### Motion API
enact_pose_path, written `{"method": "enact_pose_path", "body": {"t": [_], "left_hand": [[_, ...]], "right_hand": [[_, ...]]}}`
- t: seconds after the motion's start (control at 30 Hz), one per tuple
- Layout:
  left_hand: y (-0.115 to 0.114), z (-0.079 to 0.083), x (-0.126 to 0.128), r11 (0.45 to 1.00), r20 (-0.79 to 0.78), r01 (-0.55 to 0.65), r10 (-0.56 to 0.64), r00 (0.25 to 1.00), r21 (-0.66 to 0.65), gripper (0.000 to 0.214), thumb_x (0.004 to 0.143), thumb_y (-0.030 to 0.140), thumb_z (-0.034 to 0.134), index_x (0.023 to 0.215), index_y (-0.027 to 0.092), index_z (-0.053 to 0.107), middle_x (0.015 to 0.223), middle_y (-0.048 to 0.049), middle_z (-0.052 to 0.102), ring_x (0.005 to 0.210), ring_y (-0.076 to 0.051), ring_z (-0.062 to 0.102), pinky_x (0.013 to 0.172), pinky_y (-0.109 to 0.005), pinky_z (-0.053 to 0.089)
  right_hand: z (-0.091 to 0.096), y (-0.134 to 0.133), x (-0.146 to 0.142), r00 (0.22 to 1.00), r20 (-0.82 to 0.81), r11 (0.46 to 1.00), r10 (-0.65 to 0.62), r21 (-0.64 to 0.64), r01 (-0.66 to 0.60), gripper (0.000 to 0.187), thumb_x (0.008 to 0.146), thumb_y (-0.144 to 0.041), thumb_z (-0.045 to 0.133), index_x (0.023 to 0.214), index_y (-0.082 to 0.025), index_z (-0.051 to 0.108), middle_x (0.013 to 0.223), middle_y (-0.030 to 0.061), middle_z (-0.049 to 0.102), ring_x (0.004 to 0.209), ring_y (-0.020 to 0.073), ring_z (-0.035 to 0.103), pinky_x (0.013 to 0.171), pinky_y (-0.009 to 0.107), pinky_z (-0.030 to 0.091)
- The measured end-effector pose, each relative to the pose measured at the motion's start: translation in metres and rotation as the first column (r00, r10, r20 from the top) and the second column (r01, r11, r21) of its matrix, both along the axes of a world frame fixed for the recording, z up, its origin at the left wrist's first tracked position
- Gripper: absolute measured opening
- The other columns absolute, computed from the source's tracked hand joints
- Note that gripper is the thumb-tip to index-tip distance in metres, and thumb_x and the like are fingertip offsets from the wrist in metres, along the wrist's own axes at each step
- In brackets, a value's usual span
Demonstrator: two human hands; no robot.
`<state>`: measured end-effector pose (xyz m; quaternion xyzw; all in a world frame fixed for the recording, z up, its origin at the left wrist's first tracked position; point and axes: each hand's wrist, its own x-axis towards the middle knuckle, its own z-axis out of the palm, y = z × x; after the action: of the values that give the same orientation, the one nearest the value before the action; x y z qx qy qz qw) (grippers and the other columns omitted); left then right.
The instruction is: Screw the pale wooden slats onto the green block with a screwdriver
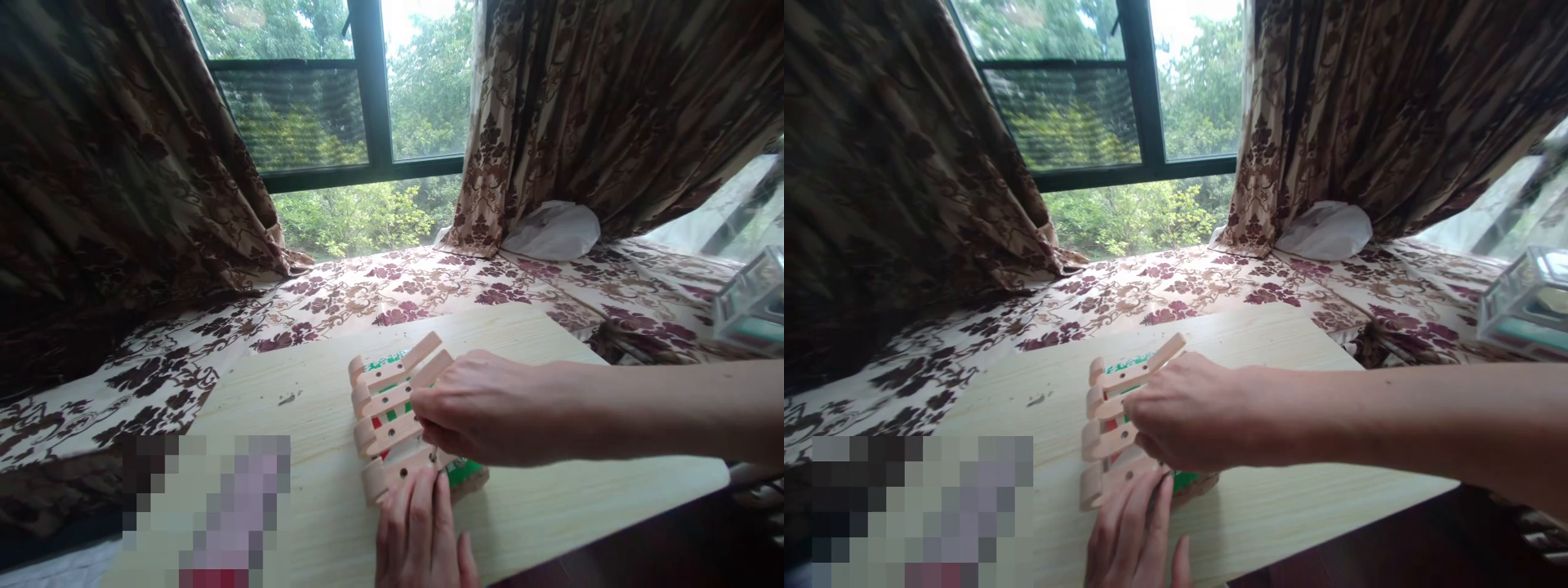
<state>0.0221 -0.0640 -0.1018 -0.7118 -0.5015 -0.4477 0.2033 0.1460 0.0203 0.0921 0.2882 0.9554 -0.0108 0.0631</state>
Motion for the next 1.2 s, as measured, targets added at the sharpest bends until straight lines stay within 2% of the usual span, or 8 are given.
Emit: {"method": "enact_pose_path", "body": {"t": [0.13,0.3,0.57,0.67,0.8,0.97,1.07,1.2], "left_hand": [[0.000,-0.002,0.000,1.000,0.004,0.011,-0.011,1.000,0.001,0.031,0.079,0.023,0.045,0.101,0.016,0.065,0.100,-0.0075,0.066,0.101,-0.022,0.054,0.098,-0.035,0.033],[0.000,-0.003,0.001,1.000,0.020,-0.003,0.003,1.000,0.007,0.031,0.079,0.022,0.043,0.100,0.016,0.066,0.099,-0.0070,0.067,0.102,-0.021,0.054,0.099,-0.034,0.032],[0.000,0.000,0.000,1.000,-0.002,0.013,-0.013,1.000,0.004,0.031,0.077,0.021,0.044,0.098,0.015,0.066,0.097,-0.0061,0.068,0.098,-0.021,0.055,0.098,-0.034,0.033],[0.000,0.004,0.000,1.000,-0.019,0.017,-0.017,1.000,-0.002,0.031,0.078,0.023,0.043,0.098,0.015,0.066,0.097,-0.0062,0.067,0.098,-0.021,0.056,0.098,-0.034,0.032],[0.000,0.007,0.000,1.000,-0.022,0.012,-0.012,1.000,-0.014,0.031,0.078,0.024,0.043,0.096,0.015,0.066,0.096,-0.0062,0.067,0.096,-0.021,0.057,0.098,-0.033,0.032],[-0.002,0.004,0.001,1.000,-0.007,0.000,0.000,1.000,-0.014,0.031,0.079,0.025,0.044,0.097,0.015,0.066,0.098,-0.0064,0.067,0.100,-0.022,0.055,0.099,-0.034,0.031],[-0.002,0.002,0.002,1.000,-0.002,-0.009,0.009,1.000,-0.024,0.032,0.078,0.024,0.044,0.099,0.014,0.066,0.098,-0.0066,0.067,0.101,-0.022,0.054,0.100,-0.034,0.030],[-0.002,0.002,0.002,1.000,-0.007,-0.004,0.004,1.000,-0.017,0.031,0.078,0.024,0.044,0.097,0.013,0.067,0.096,-0.0077,0.067,0.099,-0.022,0.054,0.098,-0.034,0.032]], "right_hand": [[0.007,-0.006,0.001,0.986,-0.015,0.987,0.163,0.006,-0.163,0.006,0.081,-0.015,0.050,0.077,-0.015,0.055,0.065,0.0019,0.057,0.051,0.0103,0.040,0.046,0.027,0.021],[0.009,-0.009,0.001,0.964,-0.021,0.964,0.266,-0.015,-0.266,0.011,0.082,-0.010,0.047,0.074,-0.014,0.054,0.068,0.0028,0.057,0.055,0.0108,0.041,0.049,0.028,0.024],[-0.008,0.006,0.003,0.993,-0.120,0.999,0.004,-0.032,-0.008,0.017,0.082,-0.019,0.044,0.073,-0.014,0.057,0.062,0.0024,0.057,0.050,0.0098,0.038,0.047,0.026,0.022],[-0.005,0.004,0.003,0.994,-0.104,0.999,-0.039,-0.033,0.035,0.017,0.081,-0.021,0.046,0.072,-0.014,0.058,0.062,0.0027,0.057,0.050,0.0097,0.038,0.046,0.026,0.020],[0.010,-0.003,0.002,0.997,0.060,0.998,0.058,-0.039,-0.056,0.010,0.079,-0.016,0.052,0.071,-0.014,0.058,0.064,0.0029,0.057,0.052,0.0105,0.041,0.047,0.027,0.021],[0.015,-0.007,0.000,0.974,0.034,0.975,0.224,-0.019,-0.223,0.012,0.078,-0.008,0.050,0.071,-0.013,0.058,0.072,0.0051,0.058,0.061,0.0125,0.046,0.052,0.028,0.024],[0.009,-0.002,-0.003,0.978,0.068,0.980,0.197,-0.029,-0.195,0.011,0.078,-0.008,0.051,0.073,-0.013,0.059,0.072,0.0055,0.060,0.061,0.0124,0.047,0.051,0.028,0.024],[0.001,0.005,-0.003,0.998,0.036,0.999,0.042,-0.033,-0.041,0.015,0.081,-0.015,0.048,0.074,-0.012,0.061,0.069,0.0063,0.061,0.058,0.0122,0.047,0.049,0.027,0.023]]}}
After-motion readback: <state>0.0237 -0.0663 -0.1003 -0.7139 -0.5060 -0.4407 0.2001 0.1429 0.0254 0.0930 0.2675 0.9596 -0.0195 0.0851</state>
